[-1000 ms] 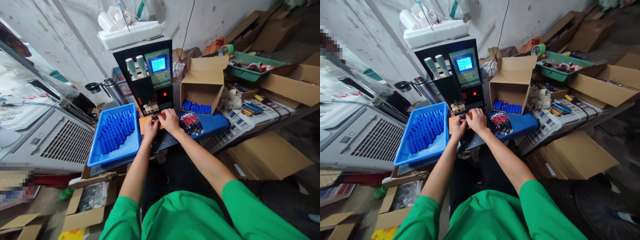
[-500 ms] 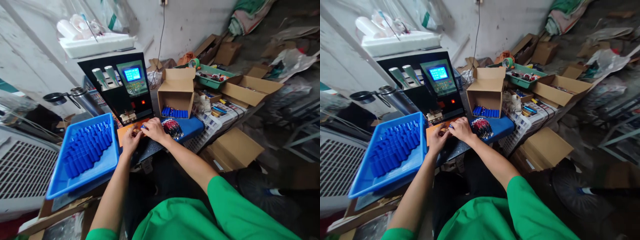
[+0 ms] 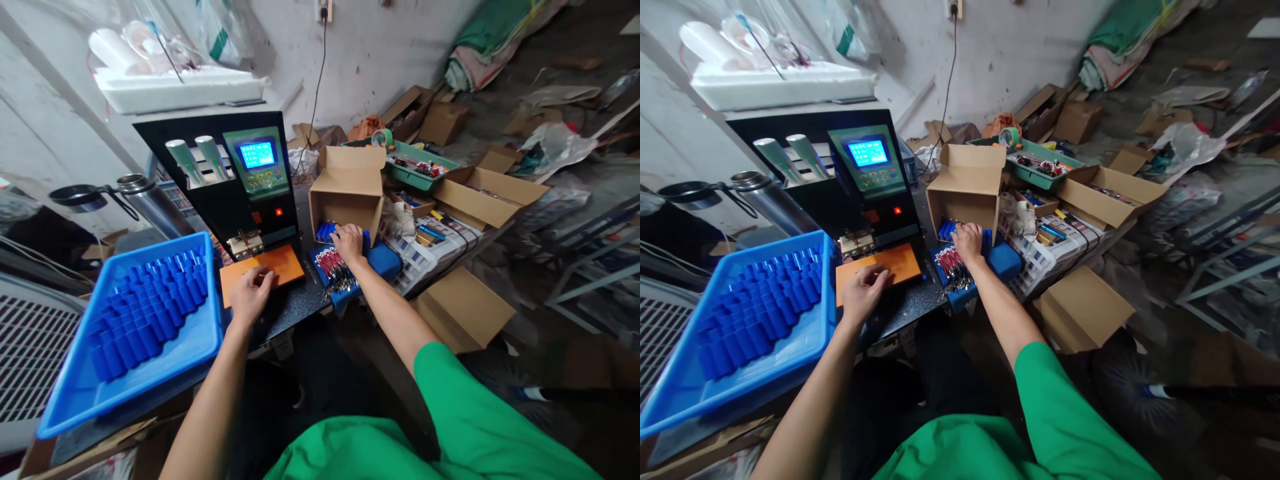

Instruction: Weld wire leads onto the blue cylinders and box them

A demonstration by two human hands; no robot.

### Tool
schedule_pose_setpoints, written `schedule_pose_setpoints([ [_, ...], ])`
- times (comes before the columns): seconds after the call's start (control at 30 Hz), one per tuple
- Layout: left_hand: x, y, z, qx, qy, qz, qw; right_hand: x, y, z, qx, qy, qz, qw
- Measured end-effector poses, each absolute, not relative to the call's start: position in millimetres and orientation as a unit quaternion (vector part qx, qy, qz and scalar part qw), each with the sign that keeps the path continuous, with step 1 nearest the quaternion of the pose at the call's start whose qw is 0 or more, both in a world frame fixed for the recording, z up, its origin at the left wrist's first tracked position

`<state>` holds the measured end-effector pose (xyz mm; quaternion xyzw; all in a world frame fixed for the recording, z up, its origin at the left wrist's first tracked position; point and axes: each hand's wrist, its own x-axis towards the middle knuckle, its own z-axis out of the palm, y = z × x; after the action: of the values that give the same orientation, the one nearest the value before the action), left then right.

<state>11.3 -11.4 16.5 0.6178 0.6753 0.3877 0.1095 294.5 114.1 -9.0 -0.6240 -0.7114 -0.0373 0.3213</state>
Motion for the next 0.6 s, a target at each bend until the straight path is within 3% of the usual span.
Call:
schedule_pose_setpoints([
  [0.6, 12.3, -10.8, 13.2, 0.621, 0.678, 0.38, 0.1, 297.4, 125.1, -24.8, -0.643, -0.72, -0.014, 0.261],
])
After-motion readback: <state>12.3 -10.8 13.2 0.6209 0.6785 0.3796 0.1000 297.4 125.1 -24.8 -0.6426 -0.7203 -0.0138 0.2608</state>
